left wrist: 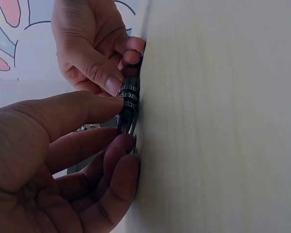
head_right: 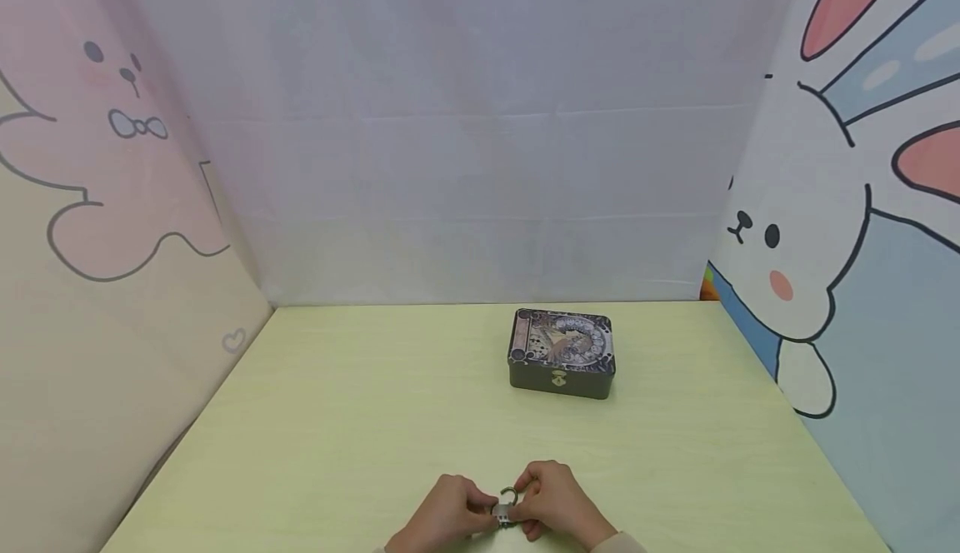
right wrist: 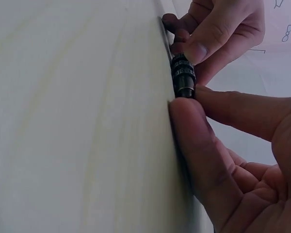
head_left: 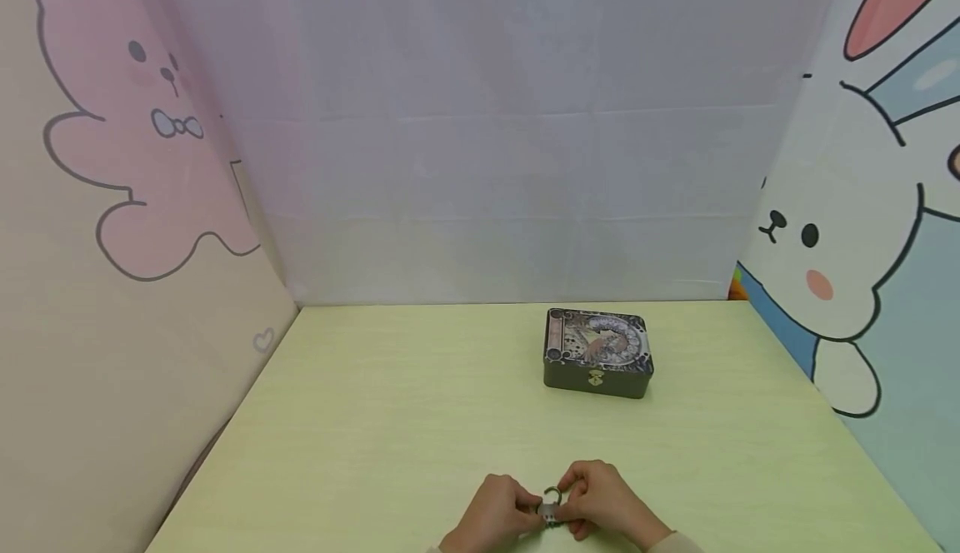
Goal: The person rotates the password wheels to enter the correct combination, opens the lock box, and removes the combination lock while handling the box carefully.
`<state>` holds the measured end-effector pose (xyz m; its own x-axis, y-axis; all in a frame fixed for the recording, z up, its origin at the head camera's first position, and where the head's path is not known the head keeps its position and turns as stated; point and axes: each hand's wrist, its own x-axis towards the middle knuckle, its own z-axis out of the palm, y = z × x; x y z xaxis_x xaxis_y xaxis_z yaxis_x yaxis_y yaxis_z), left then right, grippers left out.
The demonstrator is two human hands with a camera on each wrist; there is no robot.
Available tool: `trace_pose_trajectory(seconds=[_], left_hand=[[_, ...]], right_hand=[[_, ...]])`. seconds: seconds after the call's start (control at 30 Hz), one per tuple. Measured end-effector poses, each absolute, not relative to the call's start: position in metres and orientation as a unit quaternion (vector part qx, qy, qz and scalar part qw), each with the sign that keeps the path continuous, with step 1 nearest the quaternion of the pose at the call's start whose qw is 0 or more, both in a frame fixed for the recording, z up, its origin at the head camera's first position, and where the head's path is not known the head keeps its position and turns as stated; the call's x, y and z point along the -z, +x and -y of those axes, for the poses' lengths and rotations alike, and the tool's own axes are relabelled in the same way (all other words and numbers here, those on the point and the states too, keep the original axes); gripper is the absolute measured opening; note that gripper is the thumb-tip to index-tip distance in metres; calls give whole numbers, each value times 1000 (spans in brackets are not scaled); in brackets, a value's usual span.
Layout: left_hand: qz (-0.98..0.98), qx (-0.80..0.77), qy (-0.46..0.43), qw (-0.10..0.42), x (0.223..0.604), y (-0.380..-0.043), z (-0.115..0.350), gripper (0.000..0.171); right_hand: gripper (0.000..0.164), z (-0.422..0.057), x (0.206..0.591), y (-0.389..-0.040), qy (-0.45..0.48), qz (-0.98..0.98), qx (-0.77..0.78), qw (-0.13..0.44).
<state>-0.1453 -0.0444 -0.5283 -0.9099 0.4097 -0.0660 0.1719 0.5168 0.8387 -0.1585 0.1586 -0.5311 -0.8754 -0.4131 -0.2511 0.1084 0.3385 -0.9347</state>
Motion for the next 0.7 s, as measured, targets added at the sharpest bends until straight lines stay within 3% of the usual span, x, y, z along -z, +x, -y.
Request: trace_pose_trajectory(seconds=[0.7], left_hand=[[-873,-437,183,117,531,-149,51,12]], right_hand=[[27,-161,531,-166,-110,-752,592,266]])
